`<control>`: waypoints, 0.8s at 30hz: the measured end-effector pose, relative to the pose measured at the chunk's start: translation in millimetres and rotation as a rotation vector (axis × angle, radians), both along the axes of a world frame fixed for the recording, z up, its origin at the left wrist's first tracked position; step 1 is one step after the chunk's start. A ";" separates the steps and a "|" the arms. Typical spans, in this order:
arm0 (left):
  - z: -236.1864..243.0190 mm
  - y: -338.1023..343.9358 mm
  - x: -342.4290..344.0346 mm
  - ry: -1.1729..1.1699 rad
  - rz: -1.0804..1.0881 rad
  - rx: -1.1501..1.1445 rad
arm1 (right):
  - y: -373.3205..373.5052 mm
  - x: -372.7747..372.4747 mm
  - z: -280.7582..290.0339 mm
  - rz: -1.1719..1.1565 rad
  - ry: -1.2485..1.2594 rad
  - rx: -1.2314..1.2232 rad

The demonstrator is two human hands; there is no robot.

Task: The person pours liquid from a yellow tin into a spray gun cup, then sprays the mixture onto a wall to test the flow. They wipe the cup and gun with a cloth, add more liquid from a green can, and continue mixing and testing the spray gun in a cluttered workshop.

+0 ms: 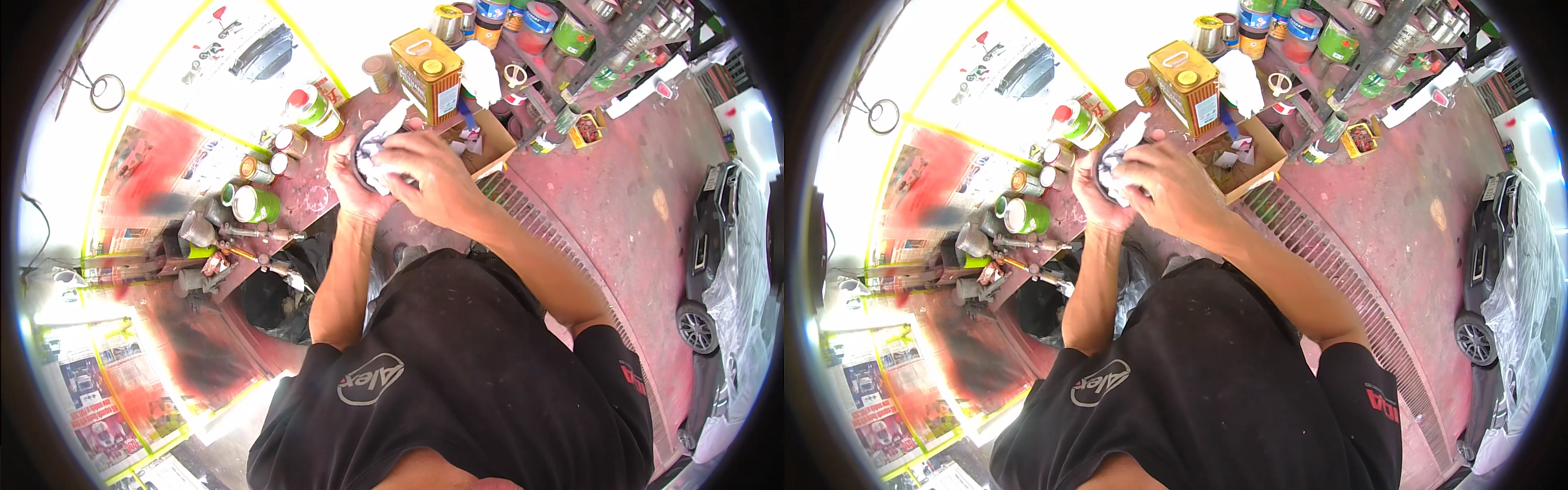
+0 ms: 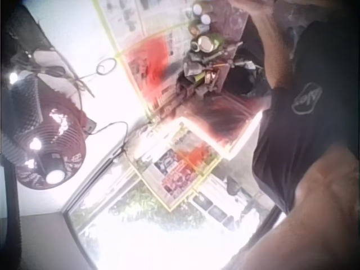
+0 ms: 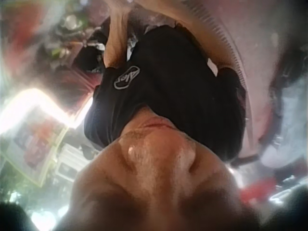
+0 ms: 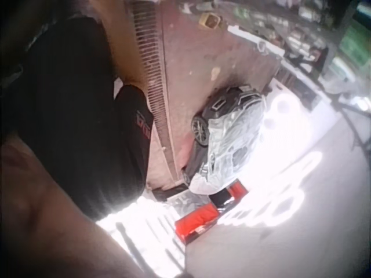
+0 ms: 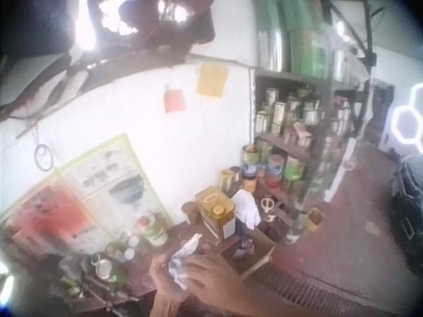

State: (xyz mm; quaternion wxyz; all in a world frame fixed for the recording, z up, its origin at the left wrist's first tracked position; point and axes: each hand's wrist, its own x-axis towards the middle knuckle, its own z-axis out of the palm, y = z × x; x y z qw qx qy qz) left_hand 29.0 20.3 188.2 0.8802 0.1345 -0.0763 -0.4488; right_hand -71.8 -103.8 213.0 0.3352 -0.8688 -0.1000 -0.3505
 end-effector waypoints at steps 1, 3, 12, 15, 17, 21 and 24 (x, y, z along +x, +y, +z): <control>3.6 3.5 0.7 -0.089 -0.016 0.069 | 2.5 -2.3 -2.1 0.025 0.030 0.012; 8.9 -1.1 -1.6 -0.096 -0.085 0.150 | 5.8 -4.1 -5.3 0.071 0.085 0.026; -12.2 -19.0 -13.4 -0.161 0.206 0.276 | 9.0 32.0 -9.0 -0.120 0.157 0.620; -24.0 -12.6 -6.6 -0.267 0.253 0.208 | 5.4 36.5 -14.3 -0.111 0.194 0.620; -19.5 -5.7 2.6 -0.238 0.151 0.191 | 0.9 30.8 -12.5 -0.027 0.118 0.425; -10.0 2.8 18.2 -0.079 -0.175 0.304 | -4.2 28.1 -23.1 0.145 0.011 0.037; -3.7 -2.0 4.1 -0.134 -0.051 0.425 | 1.3 31.5 -31.7 0.014 0.057 0.221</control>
